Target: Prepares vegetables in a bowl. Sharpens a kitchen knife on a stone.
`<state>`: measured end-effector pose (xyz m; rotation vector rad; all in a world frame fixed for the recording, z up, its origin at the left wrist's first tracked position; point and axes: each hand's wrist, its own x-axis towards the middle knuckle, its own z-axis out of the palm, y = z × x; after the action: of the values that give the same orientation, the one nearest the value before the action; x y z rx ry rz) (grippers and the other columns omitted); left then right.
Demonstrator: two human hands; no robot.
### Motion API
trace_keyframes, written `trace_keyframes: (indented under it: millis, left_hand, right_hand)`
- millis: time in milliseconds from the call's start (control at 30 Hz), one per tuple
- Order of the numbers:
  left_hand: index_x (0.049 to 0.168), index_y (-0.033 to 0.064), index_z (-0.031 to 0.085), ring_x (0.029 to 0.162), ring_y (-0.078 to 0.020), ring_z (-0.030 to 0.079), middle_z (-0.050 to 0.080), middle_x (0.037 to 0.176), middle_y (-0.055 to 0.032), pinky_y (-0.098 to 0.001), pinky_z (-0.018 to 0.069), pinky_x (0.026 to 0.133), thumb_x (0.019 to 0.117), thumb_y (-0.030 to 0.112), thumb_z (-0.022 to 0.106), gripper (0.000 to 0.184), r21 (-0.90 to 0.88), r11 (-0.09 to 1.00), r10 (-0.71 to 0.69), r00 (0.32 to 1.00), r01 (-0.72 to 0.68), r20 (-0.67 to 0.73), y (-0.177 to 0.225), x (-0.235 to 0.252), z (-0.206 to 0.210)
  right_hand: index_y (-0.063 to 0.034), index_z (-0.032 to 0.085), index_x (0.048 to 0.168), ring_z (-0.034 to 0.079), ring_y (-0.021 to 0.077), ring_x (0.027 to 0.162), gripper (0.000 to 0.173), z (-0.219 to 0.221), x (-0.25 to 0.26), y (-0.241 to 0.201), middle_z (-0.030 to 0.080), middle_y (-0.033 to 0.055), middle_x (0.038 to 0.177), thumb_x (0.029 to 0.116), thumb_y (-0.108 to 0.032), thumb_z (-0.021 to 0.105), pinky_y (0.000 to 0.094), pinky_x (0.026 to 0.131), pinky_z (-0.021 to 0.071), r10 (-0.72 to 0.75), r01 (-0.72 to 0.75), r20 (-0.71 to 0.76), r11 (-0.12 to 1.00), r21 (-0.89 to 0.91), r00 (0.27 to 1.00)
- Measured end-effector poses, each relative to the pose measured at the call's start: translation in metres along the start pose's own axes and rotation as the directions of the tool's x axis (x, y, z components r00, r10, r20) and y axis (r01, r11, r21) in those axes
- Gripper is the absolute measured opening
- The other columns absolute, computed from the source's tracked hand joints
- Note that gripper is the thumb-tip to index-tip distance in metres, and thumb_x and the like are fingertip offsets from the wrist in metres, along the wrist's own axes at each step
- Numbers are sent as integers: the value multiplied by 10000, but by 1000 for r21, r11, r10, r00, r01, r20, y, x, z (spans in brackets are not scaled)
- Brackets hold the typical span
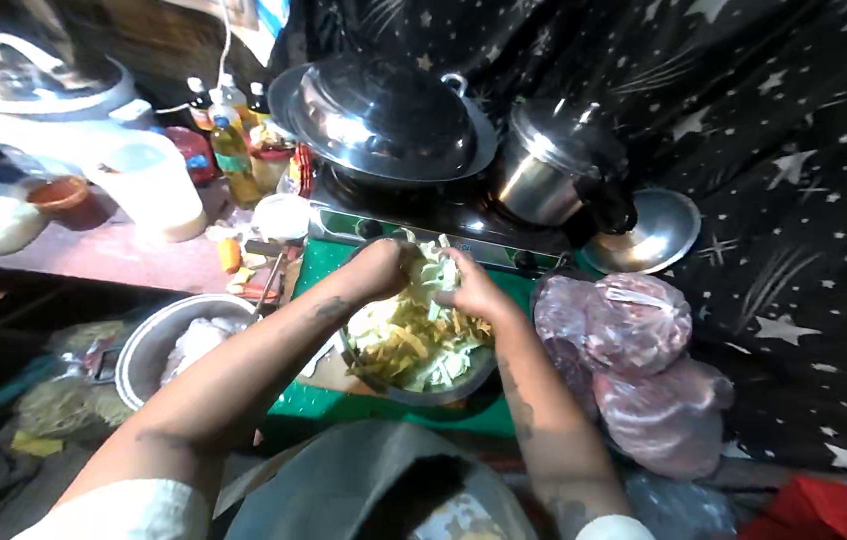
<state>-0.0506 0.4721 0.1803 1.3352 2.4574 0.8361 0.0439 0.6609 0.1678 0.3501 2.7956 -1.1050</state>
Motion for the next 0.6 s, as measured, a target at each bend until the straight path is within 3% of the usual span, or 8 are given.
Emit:
trace_keyframes:
  millis: [67, 133, 233, 267, 367, 467, 533, 600]
  left_hand:
    - [1355, 71, 633, 1169, -329, 654, 680, 1263, -168, -556, 510, 1019, 817, 119, 853, 583, 18, 998, -57, 993, 56, 100, 0, -7, -7]
    - [1447, 76, 558, 1267, -350, 600, 618, 1376, -180, -564, 471, 1072, 811, 150, 874, 715, 66, 991, -129, 979, 119, 159, -2, -20, -4]
    - [1316, 58, 660, 1152, -383, 654, 672, 1245, -203, -614, 522, 973, 878, 206, 804, 485, 89, 981, -176, 983, 172, 46, -22, -43, 23]
    - [1295, 55, 672, 1177, -380, 642, 670, 1254, -196, -614, 506, 1001, 930, 269, 755, 431, 88, 976, -204, 979, 201, 26, -27, -51, 32]
    - [1400, 66, 610, 1369, -402, 511, 590, 1424, -207, -633, 315, 1181, 953, 554, 658, 663, 48, 972, -232, 970, 229, 72, -38, -76, 56]
    - [1490, 178, 529, 1496, -441, 336, 466, 1566, -176, -714, 128, 1212, 770, 781, 693, 953, 160, 971, -208, 958, 177, 200, -36, -94, 72]
    - [1486, 206, 534, 1493, -455, 329, 476, 1555, -178, -721, 109, 1208, 750, 742, 751, 936, 200, 966, -209, 947, 162, 242, -33, -96, 76]
    - [1401, 193, 607, 1434, -430, 422, 556, 1471, -167, -694, 186, 1206, 814, 584, 788, 728, 189, 970, -192, 961, 155, 200, -39, -92, 81]
  right_hand:
    - [-191, 394, 1568, 472, 339, 1399, 957, -7, 4, 7, 410, 173, 1579, 765, -163, 912, 552, 1113, 444, -48, 43, 61, 996, 78, 997]
    - [-153, 418, 1551, 502, 352, 1368, 882, -10, 15, 15, 444, 197, 1551, 805, -178, 888, 546, 1098, 458, -33, 29, 31, 993, 119, 999]
    - [-55, 449, 1513, 525, 387, 1341, 691, -4, 42, 29, 500, 250, 1486, 938, -265, 771, 555, 1104, 446, 100, -99, -12, 993, 56, 995]
    - [-24, 468, 1491, 532, 398, 1333, 653, 0, 53, 34, 525, 266, 1456, 965, -303, 737, 565, 1110, 435, 136, -136, -20, 991, 21, 991]
    - [15, 443, 1500, 511, 420, 1358, 688, 22, 82, 42, 521, 297, 1452, 1003, -409, 661, 579, 1138, 401, 191, -192, -28, 981, -35, 981]
    - [-67, 454, 1529, 484, 410, 1393, 754, 50, 98, 32, 508, 263, 1490, 965, -518, 672, 591, 1151, 382, 196, -193, 50, 980, -57, 979]
    - [-97, 509, 1496, 507, 417, 1363, 756, 61, 103, 24, 538, 263, 1455, 902, -487, 767, 611, 1128, 399, 185, -173, 130, 980, -101, 974]
    - [-74, 545, 1449, 546, 419, 1315, 698, 60, 107, 19, 572, 272, 1404, 884, -383, 812, 612, 1095, 432, 158, -126, 193, 978, -169, 968]
